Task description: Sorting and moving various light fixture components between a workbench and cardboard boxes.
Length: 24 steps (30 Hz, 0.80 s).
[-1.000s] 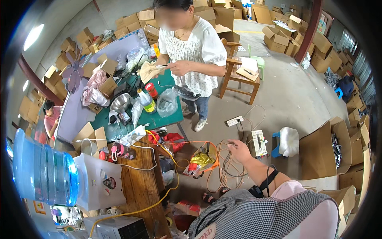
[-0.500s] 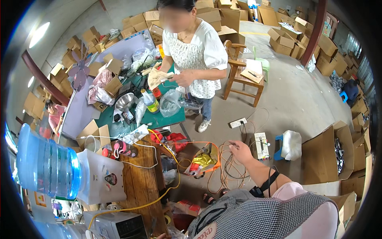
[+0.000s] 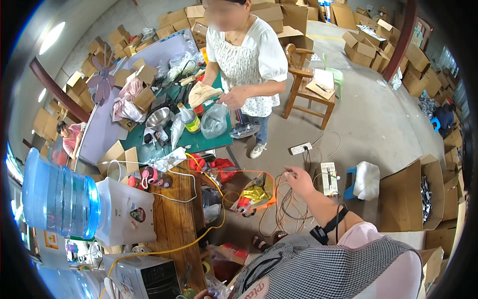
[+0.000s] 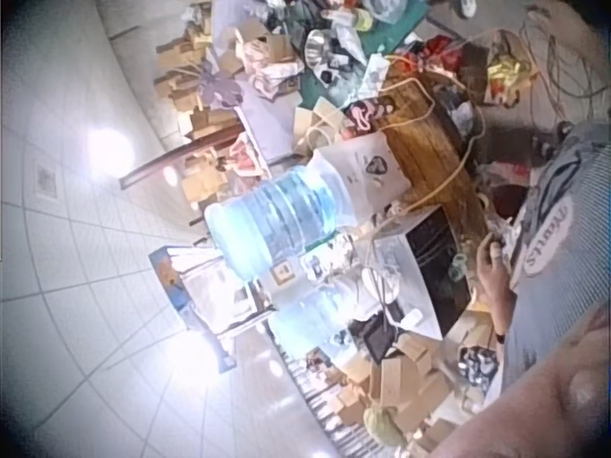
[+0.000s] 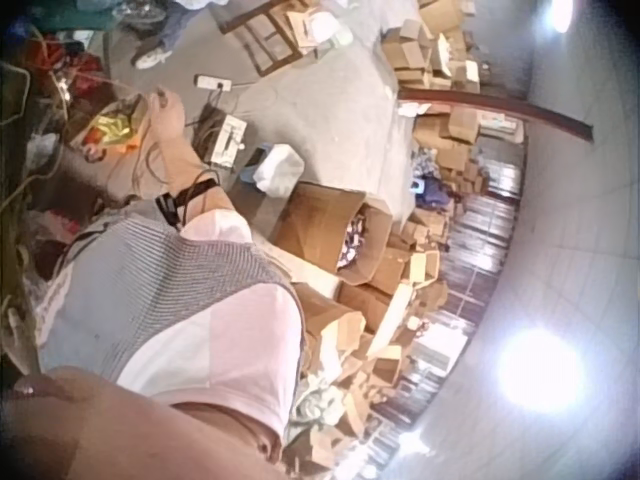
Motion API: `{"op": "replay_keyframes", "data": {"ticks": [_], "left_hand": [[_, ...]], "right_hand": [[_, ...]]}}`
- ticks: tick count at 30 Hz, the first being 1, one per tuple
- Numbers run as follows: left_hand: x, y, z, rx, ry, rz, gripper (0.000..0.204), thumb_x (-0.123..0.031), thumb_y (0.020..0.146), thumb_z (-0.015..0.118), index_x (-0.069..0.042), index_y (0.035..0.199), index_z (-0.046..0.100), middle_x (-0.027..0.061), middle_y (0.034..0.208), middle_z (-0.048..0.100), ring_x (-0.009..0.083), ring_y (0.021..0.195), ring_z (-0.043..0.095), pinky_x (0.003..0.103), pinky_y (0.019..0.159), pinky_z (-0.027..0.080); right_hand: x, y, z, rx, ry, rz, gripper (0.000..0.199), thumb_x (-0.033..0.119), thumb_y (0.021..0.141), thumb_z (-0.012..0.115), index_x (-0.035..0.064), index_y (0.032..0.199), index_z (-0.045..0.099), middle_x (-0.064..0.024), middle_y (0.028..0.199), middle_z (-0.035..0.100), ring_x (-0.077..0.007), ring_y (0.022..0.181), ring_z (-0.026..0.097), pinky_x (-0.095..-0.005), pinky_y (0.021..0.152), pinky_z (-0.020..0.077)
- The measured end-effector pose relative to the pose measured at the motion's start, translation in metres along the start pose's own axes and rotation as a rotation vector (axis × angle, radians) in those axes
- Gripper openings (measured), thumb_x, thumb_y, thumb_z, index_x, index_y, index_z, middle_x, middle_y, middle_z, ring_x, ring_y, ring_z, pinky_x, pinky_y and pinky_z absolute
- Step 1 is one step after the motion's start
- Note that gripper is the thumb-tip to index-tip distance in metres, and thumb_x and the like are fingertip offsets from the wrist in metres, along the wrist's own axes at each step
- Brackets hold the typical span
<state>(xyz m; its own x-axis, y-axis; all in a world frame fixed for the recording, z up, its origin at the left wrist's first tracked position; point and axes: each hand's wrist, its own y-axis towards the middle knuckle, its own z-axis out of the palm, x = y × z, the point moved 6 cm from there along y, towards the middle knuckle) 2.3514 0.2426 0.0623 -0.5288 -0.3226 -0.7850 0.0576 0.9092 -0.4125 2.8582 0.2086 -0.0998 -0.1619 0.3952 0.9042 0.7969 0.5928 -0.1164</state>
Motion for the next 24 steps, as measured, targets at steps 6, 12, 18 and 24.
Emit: {"op": "replay_keyframes", "data": {"ticks": [6,12,18,24], "left_hand": [[-0.011,0.000,0.002,0.012,0.092,-0.030,0.028,-0.015,0.091,0.052,0.000,0.112,0.063,0.0133,0.104,0.064,0.0250,0.090,0.061,0.034,0.080,0.049],[-0.012,0.001,-0.001,-0.043,0.086,-0.026,0.030,-0.019,0.092,0.053,0.000,0.111,0.063,0.0138,0.103,0.064,0.0262,0.089,0.061,0.036,0.081,0.049],[-0.001,0.008,-0.006,-0.030,0.024,-0.018,0.031,-0.023,0.092,0.056,0.001,0.111,0.063,0.0141,0.103,0.064,0.0251,0.088,0.061,0.036,0.080,0.049],[0.005,0.013,-0.004,-0.033,-0.029,-0.026,0.028,-0.018,0.093,0.054,0.001,0.111,0.063,0.0139,0.103,0.064,0.0242,0.089,0.061,0.035,0.079,0.049]], "right_hand": [[0.053,0.046,0.008,-0.037,0.020,-0.145,0.035,0.023,0.088,0.060,0.0049,0.117,0.061,-0.0166,0.105,0.062,-0.0252,0.087,0.064,-0.0343,0.080,0.0501],[0.109,0.059,0.034,-0.011,0.083,-0.261,0.034,0.022,0.087,0.061,0.0061,0.118,0.061,-0.0140,0.106,0.061,-0.0235,0.085,0.063,-0.0336,0.079,0.0501],[0.094,0.041,0.053,0.038,0.039,-0.266,0.034,0.021,0.087,0.061,0.0069,0.119,0.060,-0.0138,0.105,0.060,-0.0233,0.086,0.063,-0.0335,0.079,0.0506],[0.076,0.033,0.045,0.048,0.016,-0.224,0.034,0.021,0.087,0.062,0.0071,0.119,0.060,-0.0150,0.108,0.059,-0.0247,0.086,0.064,-0.0336,0.079,0.0510]]}}
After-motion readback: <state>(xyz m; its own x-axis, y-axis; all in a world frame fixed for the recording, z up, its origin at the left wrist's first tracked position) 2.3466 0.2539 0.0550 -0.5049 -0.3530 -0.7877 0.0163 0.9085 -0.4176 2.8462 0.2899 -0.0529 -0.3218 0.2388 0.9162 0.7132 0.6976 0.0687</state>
